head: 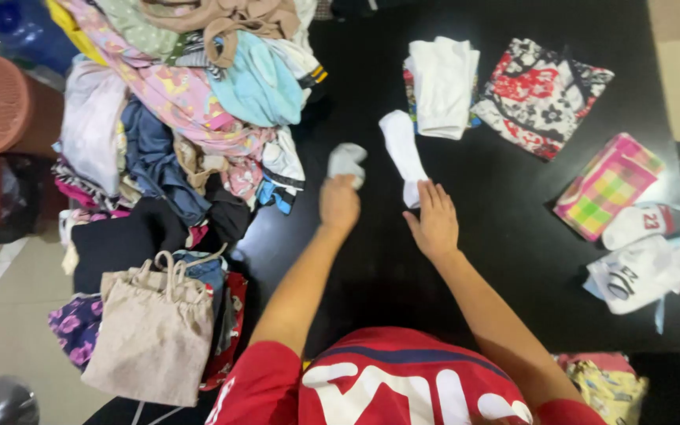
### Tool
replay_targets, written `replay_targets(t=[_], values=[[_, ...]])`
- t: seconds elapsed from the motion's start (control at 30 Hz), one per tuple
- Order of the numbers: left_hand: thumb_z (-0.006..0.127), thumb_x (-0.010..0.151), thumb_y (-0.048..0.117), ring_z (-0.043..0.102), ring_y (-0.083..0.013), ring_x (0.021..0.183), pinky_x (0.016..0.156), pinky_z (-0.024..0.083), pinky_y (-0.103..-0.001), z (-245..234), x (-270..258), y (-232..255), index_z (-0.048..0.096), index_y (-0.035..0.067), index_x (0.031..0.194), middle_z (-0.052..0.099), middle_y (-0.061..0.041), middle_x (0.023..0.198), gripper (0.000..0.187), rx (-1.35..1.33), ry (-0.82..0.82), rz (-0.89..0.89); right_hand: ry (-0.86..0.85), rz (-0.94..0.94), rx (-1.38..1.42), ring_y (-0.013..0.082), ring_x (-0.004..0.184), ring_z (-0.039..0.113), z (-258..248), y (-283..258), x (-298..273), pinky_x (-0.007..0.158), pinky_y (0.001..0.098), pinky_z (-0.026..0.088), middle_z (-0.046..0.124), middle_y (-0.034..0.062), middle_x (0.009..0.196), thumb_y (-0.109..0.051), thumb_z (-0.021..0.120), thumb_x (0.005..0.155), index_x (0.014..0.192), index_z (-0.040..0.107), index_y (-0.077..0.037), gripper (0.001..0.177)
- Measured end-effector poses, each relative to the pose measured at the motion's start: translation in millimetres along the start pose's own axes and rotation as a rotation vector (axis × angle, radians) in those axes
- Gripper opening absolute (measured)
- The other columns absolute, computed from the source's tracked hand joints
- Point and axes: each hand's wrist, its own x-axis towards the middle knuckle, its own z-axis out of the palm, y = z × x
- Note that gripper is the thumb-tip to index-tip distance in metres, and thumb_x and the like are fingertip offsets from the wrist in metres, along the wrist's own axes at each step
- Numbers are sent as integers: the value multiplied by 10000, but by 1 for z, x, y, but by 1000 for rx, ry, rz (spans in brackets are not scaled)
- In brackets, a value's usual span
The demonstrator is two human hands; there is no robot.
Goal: Folding various items of clothing including shirts, shorts, and a bra on a table.
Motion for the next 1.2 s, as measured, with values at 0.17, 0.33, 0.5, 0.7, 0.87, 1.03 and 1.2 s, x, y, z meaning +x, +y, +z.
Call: replay_targets(t=[0.17, 0.33, 0.5, 0.7, 0.87, 1.03, 1.2], values=[[680, 801, 22, 662, -386, 946, 852, 531, -464, 28, -26, 45, 717, 71, 1047, 699, -184, 994, 254, -356, 70, -160, -133, 45, 27, 263, 1183, 617, 19, -6, 10, 1013, 417, 472, 707, 7, 1234, -155, 724, 903, 1252, 694, -191, 353], [690, 881, 74, 672, -366, 941, 842, 547, -441, 6, -14, 44, 716, 85, 1129, 689, -176, 1021, 249, -497, 60, -261, -83, -57, 86, 280, 1250, 598, 32, -21, 6, 1028, 436, 466, 680, 51, 1309, -173, 728, 879, 1290, 651, -177, 418], [750, 872, 119, 594, -387, 1147, 992, 493, -449, -51, 23, 3, 654, 70, 1256, 631, -182, 1198, 399, -301, 248, -209, -142, -126, 45, 449, 1409, 416, 35, -34, 2, 1127, 557, 367, 390, 266, 1581, -295, 710, 896, 1554, 397, -98, 755], [800, 824, 142, 438, -473, 1371, 1158, 361, -528, -113, 59, -46, 486, 32, 1445, 469, -280, 1463, 704, -99, 485, -211, -304, -204, -50, 439, 1464, 340, 56, -48, 29, 1167, 559, 306, 361, 164, 1606, -360, 620, 958, 1512, 450, -199, 601], [837, 806, 191, 338, -521, 1419, 1157, 326, -575, -170, 72, -85, 435, 47, 1504, 353, -299, 1544, 818, -11, 509, -279, -368, -254, -26, 431, 1483, 321, 73, -66, 51, 1191, 546, 295, 354, 149, 1631, -354, 581, 983, 1492, 478, -195, 543], [861, 756, 193, 323, -506, 1448, 1145, 308, -579, -174, 70, -124, 469, 109, 1474, 318, -312, 1564, 823, 124, 458, -336, -396, -248, -15, 431, 1488, 308, 82, -95, 65, 1190, 546, 280, 353, 151, 1618, -364, 599, 954, 1467, 506, -183, 552], [861, 751, 242, 422, -475, 1379, 1164, 334, -550, -177, 69, -137, 572, 128, 1378, 387, -262, 1537, 700, 31, 456, -318, -378, -128, -70, 340, 1470, 402, 73, -129, 79, 1194, 569, 293, 445, 109, 1577, -356, 611, 970, 1432, 541, -202, 492]])
